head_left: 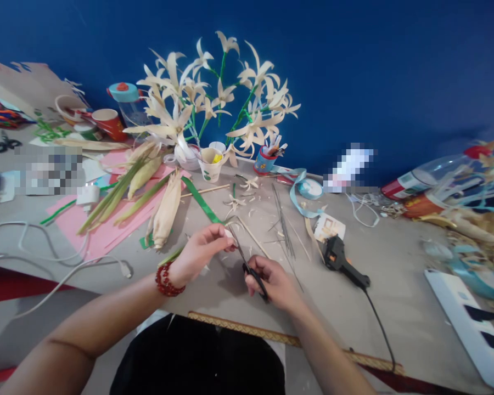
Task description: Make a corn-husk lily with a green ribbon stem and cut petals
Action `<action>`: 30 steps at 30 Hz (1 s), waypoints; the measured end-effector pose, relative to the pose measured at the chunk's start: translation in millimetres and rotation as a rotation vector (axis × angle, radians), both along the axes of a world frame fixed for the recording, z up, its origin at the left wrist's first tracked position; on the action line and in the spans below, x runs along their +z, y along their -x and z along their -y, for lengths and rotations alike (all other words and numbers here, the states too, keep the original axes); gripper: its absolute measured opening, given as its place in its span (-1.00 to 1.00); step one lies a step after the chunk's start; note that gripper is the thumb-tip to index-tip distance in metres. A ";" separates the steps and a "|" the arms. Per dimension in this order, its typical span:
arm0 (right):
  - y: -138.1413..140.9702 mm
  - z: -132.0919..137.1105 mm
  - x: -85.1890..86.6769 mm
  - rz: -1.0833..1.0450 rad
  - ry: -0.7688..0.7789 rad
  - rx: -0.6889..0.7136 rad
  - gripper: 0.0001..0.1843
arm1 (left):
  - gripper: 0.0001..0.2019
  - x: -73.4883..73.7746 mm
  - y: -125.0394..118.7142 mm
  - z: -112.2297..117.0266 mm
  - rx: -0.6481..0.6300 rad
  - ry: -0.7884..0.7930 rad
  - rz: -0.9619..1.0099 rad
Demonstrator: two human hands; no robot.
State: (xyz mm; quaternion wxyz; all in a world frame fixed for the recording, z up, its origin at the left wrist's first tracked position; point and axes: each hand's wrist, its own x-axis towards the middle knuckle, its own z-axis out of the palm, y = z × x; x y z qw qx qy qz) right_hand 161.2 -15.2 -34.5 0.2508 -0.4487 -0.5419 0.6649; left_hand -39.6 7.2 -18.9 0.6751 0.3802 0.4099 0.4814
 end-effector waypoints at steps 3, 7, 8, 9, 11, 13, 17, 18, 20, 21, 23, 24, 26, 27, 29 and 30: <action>-0.5 0.9 -3.8 0.002 -0.003 -0.006 -0.53 | -0.84 -0.9 0.5 -0.1 -0.005 -0.006 -0.012; -0.9 0.2 -5.8 0.005 -0.003 0.003 -0.54 | -0.84 -3.4 2.4 -0.6 -0.018 -0.017 -0.024; -1.1 0.0 -5.9 0.003 -0.005 0.005 -0.54 | -0.85 -3.8 2.9 -0.8 -0.021 -0.024 -0.028; -1.3 -0.3 -5.9 0.000 -0.007 0.011 -0.54 | -0.85 -4.2 3.2 -1.1 -0.024 -0.031 -0.034; -1.6 -0.6 -5.5 -0.005 -0.012 0.023 -0.52 | -0.85 -4.3 3.6 -1.5 -0.031 -0.040 -0.047; -1.7 -0.5 -4.3 -0.006 -0.012 0.031 -0.50 | -0.85 -4.1 3.7 -1.7 -0.038 -0.042 -0.054; -1.2 -0.2 -0.7 -0.008 -0.019 0.044 -0.43 | -0.86 -3.7 3.9 -1.2 -0.047 -0.046 -0.049; -1.0 -0.2 0.1 -0.008 -0.020 0.048 -0.41 | -0.86 -3.6 4.0 -1.1 -0.051 -0.048 -0.049; -0.7 -0.4 1.1 -0.007 -0.020 0.048 -0.40 | -0.87 -3.1 4.0 -0.8 -0.059 -0.049 -0.045; -0.6 -0.5 1.3 -0.004 -0.017 0.045 -0.40 | -0.86 -2.6 3.9 -0.8 -0.063 -0.048 -0.039; -0.6 -0.6 1.1 -0.002 -0.009 0.040 -0.41 | -0.85 -1.3 3.3 -1.0 -0.073 -0.039 -0.026; -0.7 -0.7 0.9 -0.003 -0.004 0.037 -0.42 | -0.84 -0.4 2.9 -1.2 -0.078 -0.031 -0.019; -0.9 -0.7 0.5 -0.009 0.004 0.035 -0.44 | -0.82 1.1 2.2 -1.6 -0.086 -0.013 -0.009; -0.9 -0.6 0.5 -0.012 0.005 0.035 -0.44 | -0.81 1.7 2.0 -1.8 -0.088 -0.005 -0.007; -0.8 -0.6 0.7 -0.012 0.008 0.036 -0.45 | -0.80 2.1 2.1 -2.1 -0.092 0.008 -0.004; -0.7 -0.5 0.8 -0.013 0.009 0.036 -0.45 | -0.79 2.1 2.3 -2.3 -0.092 0.011 -0.004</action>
